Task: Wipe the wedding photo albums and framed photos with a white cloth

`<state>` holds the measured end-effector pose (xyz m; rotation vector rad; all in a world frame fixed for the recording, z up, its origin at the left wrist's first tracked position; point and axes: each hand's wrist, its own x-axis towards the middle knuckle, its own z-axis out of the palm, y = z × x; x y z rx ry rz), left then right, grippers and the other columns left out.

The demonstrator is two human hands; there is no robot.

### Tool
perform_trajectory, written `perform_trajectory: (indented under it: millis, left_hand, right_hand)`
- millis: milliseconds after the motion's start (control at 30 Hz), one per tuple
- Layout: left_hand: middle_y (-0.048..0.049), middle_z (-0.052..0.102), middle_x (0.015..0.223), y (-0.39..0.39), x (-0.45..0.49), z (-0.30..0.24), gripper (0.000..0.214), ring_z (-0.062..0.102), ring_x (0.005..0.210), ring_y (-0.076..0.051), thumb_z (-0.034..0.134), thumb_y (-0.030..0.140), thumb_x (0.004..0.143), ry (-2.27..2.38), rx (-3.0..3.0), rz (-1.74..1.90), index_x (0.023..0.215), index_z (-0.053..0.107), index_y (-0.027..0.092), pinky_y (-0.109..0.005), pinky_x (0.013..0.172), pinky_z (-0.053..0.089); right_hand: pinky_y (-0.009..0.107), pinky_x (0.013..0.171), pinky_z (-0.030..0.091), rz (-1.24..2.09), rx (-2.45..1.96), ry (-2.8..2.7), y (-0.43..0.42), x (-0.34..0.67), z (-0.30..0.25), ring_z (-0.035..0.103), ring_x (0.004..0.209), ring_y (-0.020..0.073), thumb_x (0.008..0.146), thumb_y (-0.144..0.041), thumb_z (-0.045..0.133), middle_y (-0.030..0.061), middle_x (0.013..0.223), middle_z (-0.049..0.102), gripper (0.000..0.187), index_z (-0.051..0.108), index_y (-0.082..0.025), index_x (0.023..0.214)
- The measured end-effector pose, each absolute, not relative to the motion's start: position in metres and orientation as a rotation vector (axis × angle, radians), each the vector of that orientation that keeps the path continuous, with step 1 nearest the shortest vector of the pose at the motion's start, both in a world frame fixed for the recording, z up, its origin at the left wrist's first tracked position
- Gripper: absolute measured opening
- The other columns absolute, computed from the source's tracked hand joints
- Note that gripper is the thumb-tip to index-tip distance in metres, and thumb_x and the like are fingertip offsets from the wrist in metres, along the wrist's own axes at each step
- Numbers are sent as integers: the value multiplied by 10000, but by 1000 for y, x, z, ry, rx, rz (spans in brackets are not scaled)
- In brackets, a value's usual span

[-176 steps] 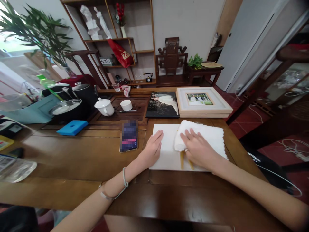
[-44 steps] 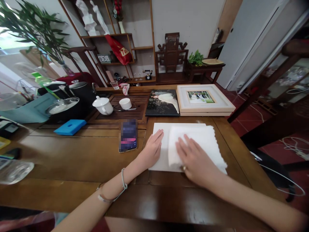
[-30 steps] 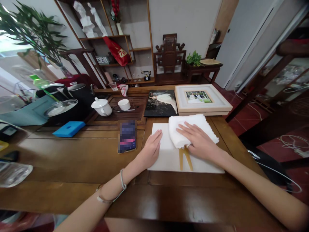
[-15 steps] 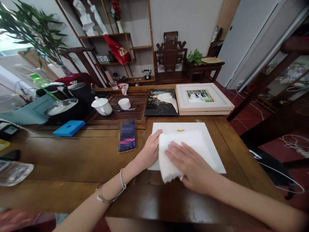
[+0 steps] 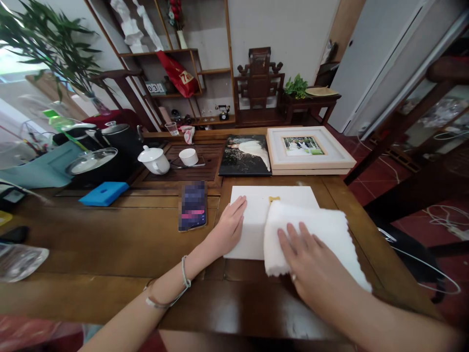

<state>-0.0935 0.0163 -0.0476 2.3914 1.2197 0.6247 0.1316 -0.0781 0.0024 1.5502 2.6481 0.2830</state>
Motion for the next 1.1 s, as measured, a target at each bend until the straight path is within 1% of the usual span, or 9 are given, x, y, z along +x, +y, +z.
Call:
perform_trajectory:
  millis: [167,267,400,533,667,800,900,1000,1100]
  left_hand:
    - [-147,307,1568,15,-94,-44,485,221,1479,-252,255,224,1016,1201,2376,629,1496,301,169,-515,1204,218]
    - [-152,299,1571,15,-94,-43,488,217,1480,-253,254,225,1016,1215,2374,603,1496,301,157,-513,1206,212]
    - [-157,294,1573,15,-94,-43,490,223,1478,-253,250,211,1013,1219,2388,596,1496,299,146,-518,1205,216]
    - [-161,304,1568,16,-93,-44,489,231,1476,-259,253,211,1013,1211,2392,611,1495,300,147,-524,1199,230]
    - [-170,300,1567,15,-93,-44,486,224,1478,-254,245,216,1012,1222,2388,602,1485,313,125,-514,1202,225]
    - [-165,304,1567,15,-93,-46,484,234,1475,-256,249,214,1012,1217,2393,622,1485,315,142,-521,1197,236]
    - [-152,308,1568,16,-94,-47,484,236,1475,-250,254,220,1014,1211,2394,634,1492,309,164,-512,1200,236]
    - [-153,301,1571,16,-94,-47,487,233,1476,-250,254,220,1014,1220,2393,627,1493,306,159,-513,1203,228]
    - [-163,298,1571,16,-94,-46,488,237,1474,-257,253,226,1013,1227,2396,612,1490,311,144,-520,1200,230]
  right_hand:
    - [515,803,579,219,1510,2713,-85,130,9,517,1220,458,644,-139,560,252,1357,550,722,515,-58,1360]
    - [504,894,538,145,1602,2693,-49,142,12,469,1284,418,695,-131,518,216,1406,518,692,493,-67,1383]
    - [504,1045,410,183,1667,2757,0,158,6,358,1376,376,762,-129,488,192,1485,432,673,432,-78,1431]
    - [498,1054,402,202,1684,2729,10,166,2,374,1366,372,775,-128,464,182,1467,459,653,433,-84,1425]
    - [502,914,511,319,1611,2657,-35,166,2,499,1250,398,684,-45,444,208,1354,563,675,502,-67,1356]
    - [466,645,574,240,1405,2742,-88,163,13,596,1091,417,611,-70,497,241,1252,620,688,552,-78,1297]
    - [430,552,551,84,1432,2721,-88,160,29,641,959,375,653,-128,520,185,1127,678,555,613,-155,1200]
    - [456,730,548,54,1556,2685,-52,161,35,609,1015,353,742,-179,528,164,1089,658,329,646,-169,1049]
    - [532,980,434,126,1602,2720,-7,168,24,424,1287,405,792,-227,533,243,1326,519,307,618,-104,1060]
